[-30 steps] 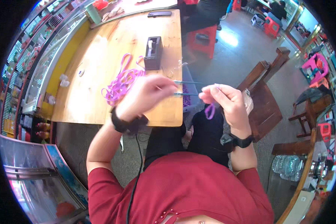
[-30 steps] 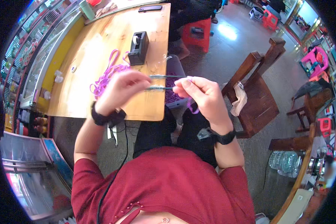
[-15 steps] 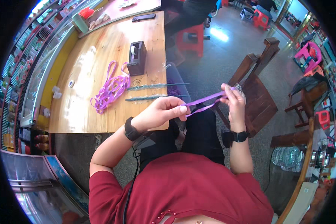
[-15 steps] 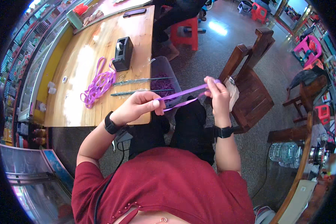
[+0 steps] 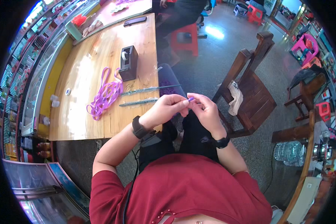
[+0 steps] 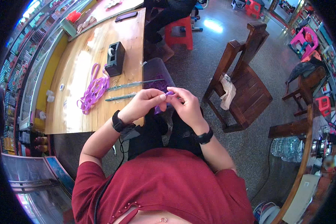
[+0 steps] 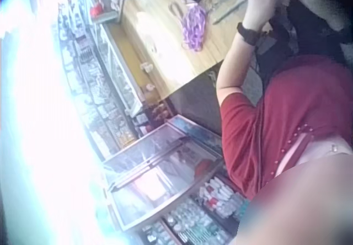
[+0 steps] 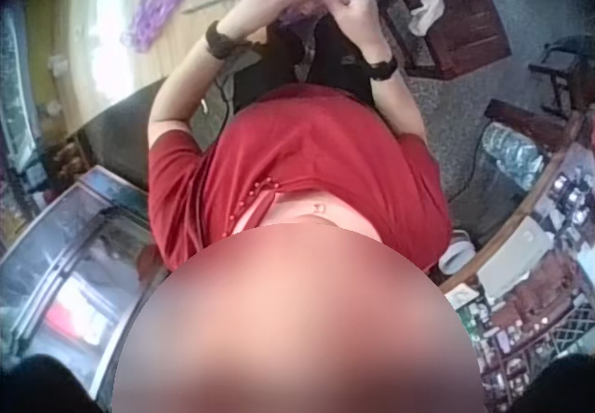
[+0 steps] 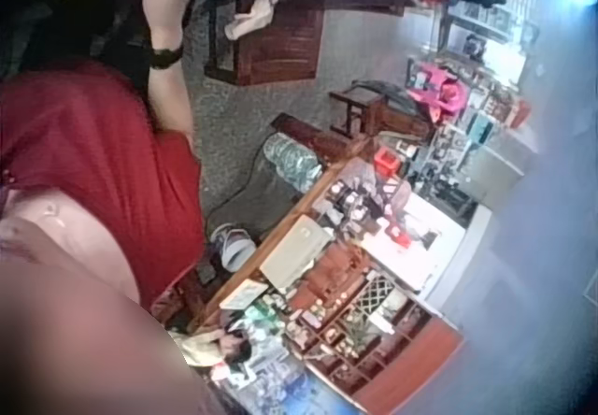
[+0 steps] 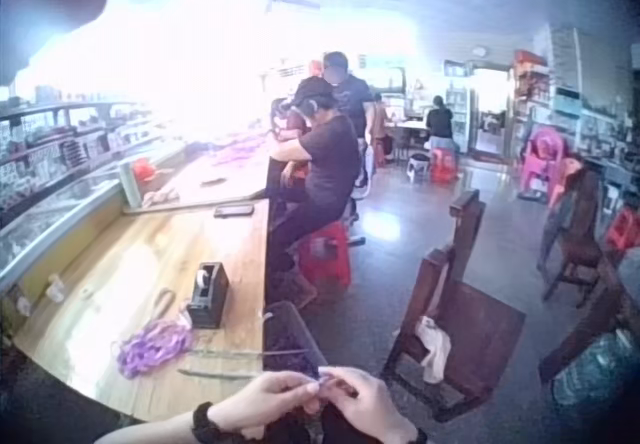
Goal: Measuring purple ribbons against a ruler on a table and securing them with tape.
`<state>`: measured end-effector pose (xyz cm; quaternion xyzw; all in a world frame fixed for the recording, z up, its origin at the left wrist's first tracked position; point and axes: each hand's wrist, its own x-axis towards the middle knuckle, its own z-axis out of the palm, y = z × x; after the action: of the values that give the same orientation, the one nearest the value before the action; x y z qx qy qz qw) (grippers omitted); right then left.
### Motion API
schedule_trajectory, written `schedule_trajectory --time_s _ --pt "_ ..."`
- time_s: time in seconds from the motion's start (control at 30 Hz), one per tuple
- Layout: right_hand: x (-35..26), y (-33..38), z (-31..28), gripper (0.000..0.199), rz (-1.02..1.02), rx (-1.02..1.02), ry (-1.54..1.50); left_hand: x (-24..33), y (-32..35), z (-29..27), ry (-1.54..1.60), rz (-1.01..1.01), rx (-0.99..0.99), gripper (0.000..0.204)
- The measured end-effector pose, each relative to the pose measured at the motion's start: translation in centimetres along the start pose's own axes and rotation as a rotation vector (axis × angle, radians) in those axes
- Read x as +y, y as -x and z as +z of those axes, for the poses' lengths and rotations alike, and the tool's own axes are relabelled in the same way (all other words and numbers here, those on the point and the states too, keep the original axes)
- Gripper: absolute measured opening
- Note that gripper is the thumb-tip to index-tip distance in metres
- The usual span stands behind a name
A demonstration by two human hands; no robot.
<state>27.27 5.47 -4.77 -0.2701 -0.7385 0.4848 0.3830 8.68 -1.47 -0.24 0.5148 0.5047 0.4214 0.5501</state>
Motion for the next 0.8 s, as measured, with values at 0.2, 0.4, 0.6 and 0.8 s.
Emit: schedule_trajectory --time_s 0.2,0.4,0.6,0.8 --pt "2.6 -1.3 -0.5 0.017 0.075 0.161 -0.103 -1.8 -0.4 0.2 -0.181 0.054 -0.116 0.028" --pt "2.5 -3.6 -1.3 0.016 -0.157 0.132 0.224 0.0 -0.5 -1.5 -0.645 0.151 -0.209 0.036" --pt "3.1 -6.6 -0.7 0.016 -0.43 0.041 0.454 2.4 -1.3 -5.5 -0.666 0.124 -0.024 0.026" --pt "4.6 -10.1 0.4 0.015 -0.568 -0.038 0.478 0.1 -2.3 -9.1 -0.453 0.106 0.104 0.027"
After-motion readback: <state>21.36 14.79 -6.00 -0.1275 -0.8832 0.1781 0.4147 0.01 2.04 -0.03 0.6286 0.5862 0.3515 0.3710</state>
